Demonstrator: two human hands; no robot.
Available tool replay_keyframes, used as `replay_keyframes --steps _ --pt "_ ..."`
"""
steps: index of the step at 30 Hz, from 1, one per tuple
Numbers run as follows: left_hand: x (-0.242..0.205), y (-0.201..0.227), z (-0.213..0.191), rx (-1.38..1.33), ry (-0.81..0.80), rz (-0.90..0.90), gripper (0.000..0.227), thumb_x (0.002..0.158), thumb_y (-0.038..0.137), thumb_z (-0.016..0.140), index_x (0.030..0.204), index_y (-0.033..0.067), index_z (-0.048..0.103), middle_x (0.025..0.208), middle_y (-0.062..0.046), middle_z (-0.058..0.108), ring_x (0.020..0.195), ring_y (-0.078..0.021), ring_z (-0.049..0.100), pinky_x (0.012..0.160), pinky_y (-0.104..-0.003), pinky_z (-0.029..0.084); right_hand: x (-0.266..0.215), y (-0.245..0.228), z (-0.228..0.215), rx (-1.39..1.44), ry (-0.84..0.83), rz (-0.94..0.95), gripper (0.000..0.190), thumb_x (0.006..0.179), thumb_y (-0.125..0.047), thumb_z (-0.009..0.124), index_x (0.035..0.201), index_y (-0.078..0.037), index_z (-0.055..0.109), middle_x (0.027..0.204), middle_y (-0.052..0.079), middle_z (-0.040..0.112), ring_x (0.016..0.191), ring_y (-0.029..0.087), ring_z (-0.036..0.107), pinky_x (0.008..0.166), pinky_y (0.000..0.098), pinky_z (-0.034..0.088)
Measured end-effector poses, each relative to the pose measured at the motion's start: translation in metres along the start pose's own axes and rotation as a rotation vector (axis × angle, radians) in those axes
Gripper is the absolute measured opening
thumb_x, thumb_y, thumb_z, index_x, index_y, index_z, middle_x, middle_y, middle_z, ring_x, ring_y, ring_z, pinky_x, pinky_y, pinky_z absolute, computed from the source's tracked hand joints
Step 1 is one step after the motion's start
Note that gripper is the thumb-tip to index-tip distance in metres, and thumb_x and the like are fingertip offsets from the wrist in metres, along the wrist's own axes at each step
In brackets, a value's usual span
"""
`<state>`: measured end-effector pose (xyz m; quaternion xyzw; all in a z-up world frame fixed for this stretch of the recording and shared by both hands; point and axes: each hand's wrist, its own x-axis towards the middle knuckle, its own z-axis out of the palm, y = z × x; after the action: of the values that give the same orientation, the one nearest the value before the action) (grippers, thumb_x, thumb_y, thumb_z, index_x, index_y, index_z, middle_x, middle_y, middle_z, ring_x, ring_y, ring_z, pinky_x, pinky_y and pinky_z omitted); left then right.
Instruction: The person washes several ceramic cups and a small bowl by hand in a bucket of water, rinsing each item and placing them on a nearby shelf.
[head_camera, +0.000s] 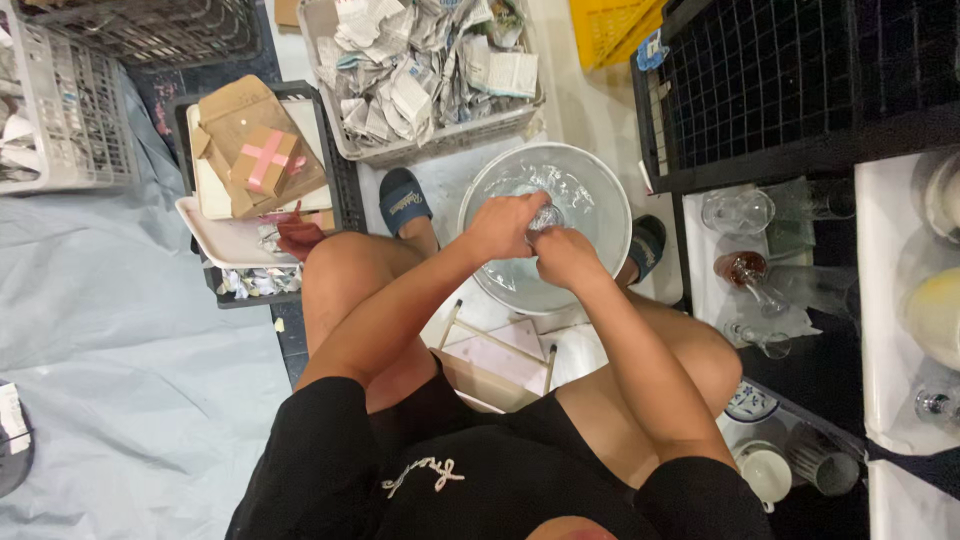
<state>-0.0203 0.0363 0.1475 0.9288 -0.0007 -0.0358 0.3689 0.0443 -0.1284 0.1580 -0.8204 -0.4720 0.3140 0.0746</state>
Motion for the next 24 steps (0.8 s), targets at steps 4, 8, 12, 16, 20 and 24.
replay_keyframes --steps 4,8,12,16,20,24 --pt "0.000 0.005 0.000 0.006 -0.008 0.027 0.070 0.058 0.018 0.084 0.121 0.0084 0.056 0.096 -0.019 0.073 0.087 -0.0408 0.070 0.072 -0.050 0.055 0.004 0.003 0.008 0.032 0.034 0.007 0.037 0.072 0.003 0.065 0.109 0.001 0.064 0.100 0.023 0.071 0.090 0.043 0.068 0.076 0.0519 0.054" --pt "0.000 0.004 0.002 0.035 -0.037 0.034 0.070 0.059 0.015 0.081 0.123 0.0078 0.055 0.096 -0.018 0.073 0.088 -0.0405 0.070 0.073 -0.050 0.055 0.010 0.013 0.013 0.107 -0.049 -0.059 0.029 0.072 0.002 0.066 0.101 0.001 0.066 0.101 0.022 0.071 0.097 0.041 0.068 0.080 0.0496 0.055" --pt "-0.001 0.001 0.008 0.034 -0.032 0.068 0.066 0.063 0.014 0.080 0.123 0.0070 0.055 0.097 -0.018 0.073 0.088 -0.0406 0.070 0.074 -0.050 0.056 0.006 0.019 0.018 0.109 -0.092 -0.026 0.027 0.074 0.002 0.066 0.102 -0.001 0.066 0.101 0.022 0.071 0.098 0.041 0.068 0.083 0.0505 0.054" --pt "0.001 -0.001 0.008 0.040 -0.015 0.052 0.064 0.063 0.016 0.082 0.121 0.0078 0.055 0.097 -0.019 0.072 0.086 -0.0411 0.070 0.072 -0.051 0.055 0.002 0.012 0.019 -0.031 0.008 -0.021 0.027 0.075 0.004 0.065 0.100 -0.005 0.069 0.101 0.019 0.073 0.100 0.039 0.069 0.086 0.0510 0.054" --pt "0.006 0.000 0.006 0.037 0.050 0.087 0.064 0.062 0.015 0.082 0.120 0.0093 0.055 0.099 -0.018 0.073 0.087 -0.0406 0.070 0.071 -0.050 0.055 0.004 0.007 0.010 0.050 0.112 0.019 0.031 0.075 0.005 0.064 0.106 -0.001 0.067 0.103 0.024 0.070 0.097 0.043 0.067 0.083 0.0517 0.053" --pt "0.002 -0.002 0.012 0.085 0.008 0.125 0.073 0.054 0.016 0.087 0.119 0.0073 0.053 0.095 -0.016 0.071 0.085 -0.0390 0.070 0.071 -0.051 0.054 0.002 0.010 0.000 0.329 0.017 -0.105 0.048 0.067 0.010 0.057 0.113 0.002 0.066 0.109 0.026 0.070 0.104 0.044 0.065 0.086 0.0505 0.052"
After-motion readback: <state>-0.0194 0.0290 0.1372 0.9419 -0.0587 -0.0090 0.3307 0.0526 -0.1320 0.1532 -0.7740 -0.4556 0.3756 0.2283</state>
